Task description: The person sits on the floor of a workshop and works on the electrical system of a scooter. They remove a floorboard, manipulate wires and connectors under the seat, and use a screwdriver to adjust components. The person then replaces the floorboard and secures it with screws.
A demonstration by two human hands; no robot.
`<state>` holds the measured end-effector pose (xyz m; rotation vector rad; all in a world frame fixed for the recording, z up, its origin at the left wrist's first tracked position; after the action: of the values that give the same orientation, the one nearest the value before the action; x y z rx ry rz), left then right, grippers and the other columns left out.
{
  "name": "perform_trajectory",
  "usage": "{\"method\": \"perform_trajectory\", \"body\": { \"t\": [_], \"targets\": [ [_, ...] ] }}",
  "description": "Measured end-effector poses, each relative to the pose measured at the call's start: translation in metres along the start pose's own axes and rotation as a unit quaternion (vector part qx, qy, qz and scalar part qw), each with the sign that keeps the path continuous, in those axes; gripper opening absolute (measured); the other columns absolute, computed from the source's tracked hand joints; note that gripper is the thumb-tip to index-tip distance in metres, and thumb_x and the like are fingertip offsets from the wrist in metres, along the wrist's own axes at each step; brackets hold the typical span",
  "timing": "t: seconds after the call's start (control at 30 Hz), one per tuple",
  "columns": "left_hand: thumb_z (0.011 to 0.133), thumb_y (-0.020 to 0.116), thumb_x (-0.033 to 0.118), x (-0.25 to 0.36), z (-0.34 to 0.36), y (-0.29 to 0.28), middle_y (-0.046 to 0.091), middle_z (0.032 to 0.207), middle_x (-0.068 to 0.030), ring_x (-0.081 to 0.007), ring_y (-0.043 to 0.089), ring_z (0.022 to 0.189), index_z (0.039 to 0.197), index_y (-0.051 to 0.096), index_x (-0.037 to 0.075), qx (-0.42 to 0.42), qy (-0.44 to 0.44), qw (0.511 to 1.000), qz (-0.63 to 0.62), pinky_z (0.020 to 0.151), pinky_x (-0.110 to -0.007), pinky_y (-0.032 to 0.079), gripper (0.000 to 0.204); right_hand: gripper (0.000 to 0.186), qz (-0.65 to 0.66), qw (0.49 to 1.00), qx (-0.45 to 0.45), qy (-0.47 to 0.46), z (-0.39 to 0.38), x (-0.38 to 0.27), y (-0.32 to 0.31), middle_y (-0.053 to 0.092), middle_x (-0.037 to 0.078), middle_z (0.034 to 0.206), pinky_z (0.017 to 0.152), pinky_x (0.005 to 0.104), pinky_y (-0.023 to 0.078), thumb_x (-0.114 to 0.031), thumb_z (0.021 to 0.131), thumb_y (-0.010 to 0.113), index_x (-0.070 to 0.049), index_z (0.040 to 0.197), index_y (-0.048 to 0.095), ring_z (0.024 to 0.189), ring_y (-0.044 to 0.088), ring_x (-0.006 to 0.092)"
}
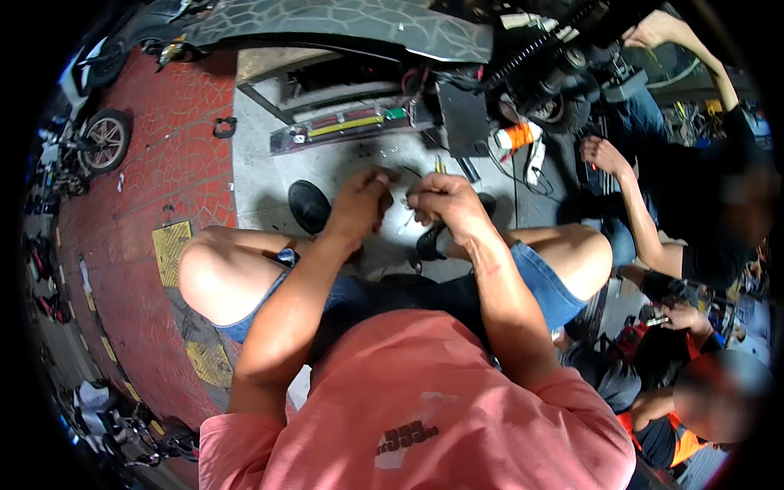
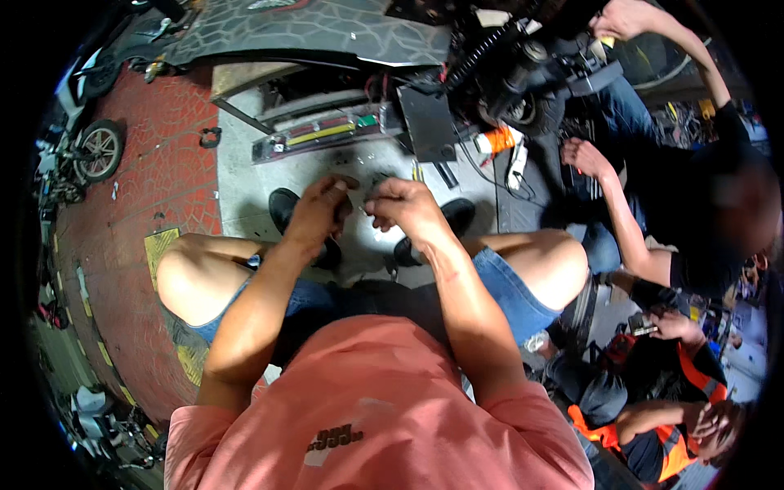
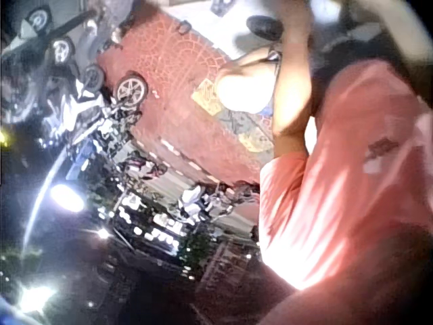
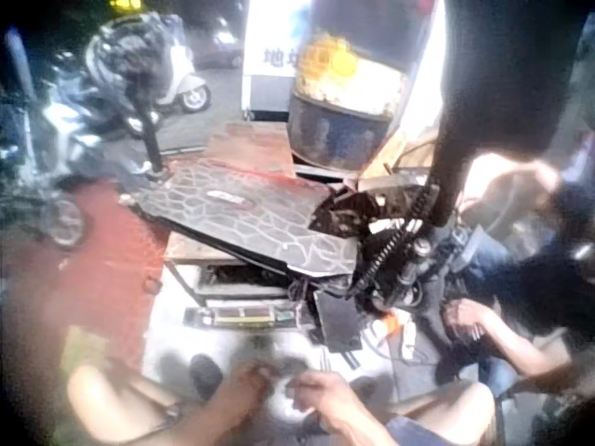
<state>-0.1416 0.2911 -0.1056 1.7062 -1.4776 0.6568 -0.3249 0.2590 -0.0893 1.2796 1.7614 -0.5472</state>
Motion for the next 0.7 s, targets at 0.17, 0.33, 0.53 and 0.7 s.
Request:
{"method": "perform_trajectory", "body": {
  "t": [0.17,0.33,0.53,0.7],
  "targets": [
    [0.109,0.045,0.023,0.024,-0.004,0.011,0.047,0.066,0.0029,-0.0080,0.040,0.052,0.127,0.059,0.005,-0.079,-0.032,0.996,-0.019,0.045,-0.026,0.033,0.029,0.008,0.084,0.996,-0.035,0.023,0.010,0.000,-0.006,0.069,0.006,0.078,0.055,0.0266,0.052,-0.007,0.089,0.072,0.000,0.092,0.071,0.063,0.066,0.0141],
    [0.108,0.050,0.025,0.019,-0.002,0.020,0.048,0.073,0.0044,-0.0065,0.040,0.057,0.139,0.054,0.008,-0.151,-0.046,0.987,0.005,0.046,-0.025,0.033,0.035,0.009,0.101,0.992,-0.071,0.040,0.006,0.001,-0.014,0.068,0.006,0.075,0.053,0.0251,0.049,-0.008,0.089,0.073,0.000,0.092,0.070,0.060,0.064,0.0127],
    [0.109,0.047,0.022,0.023,-0.006,0.031,0.048,0.072,0.0049,-0.0058,0.042,0.061,0.139,0.055,0.006,-0.155,-0.005,0.987,0.030,0.049,-0.023,0.033,0.034,0.009,0.025,0.998,-0.066,0.003,-0.002,-0.007,-0.016,0.067,0.005,0.073,0.052,0.0246,0.047,-0.008,0.089,0.073,0.000,0.088,0.070,0.060,0.063,0.0111],
    [0.110,0.048,0.019,0.020,-0.005,0.038,0.053,0.072,0.0032,-0.0068,0.043,0.059,0.134,0.057,0.003,-0.126,0.031,0.991,-0.011,0.049,-0.025,0.035,0.030,0.004,0.029,0.998,-0.054,-0.026,-0.002,-0.003,-0.011,0.063,0.001,0.071,0.052,0.0226,0.042,-0.004,0.089,0.070,0.000,0.088,0.069,0.058,0.057,0.0076]
  ]
}}
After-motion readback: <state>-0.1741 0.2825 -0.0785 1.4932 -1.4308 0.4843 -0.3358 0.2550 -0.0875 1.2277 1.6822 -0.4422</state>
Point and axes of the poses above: each hand's wrist, its own z-axis towards the middle knuckle, its own y-axis out of the palm, x = y × z, the point moved 3 cm from there along z, towards the middle knuckle
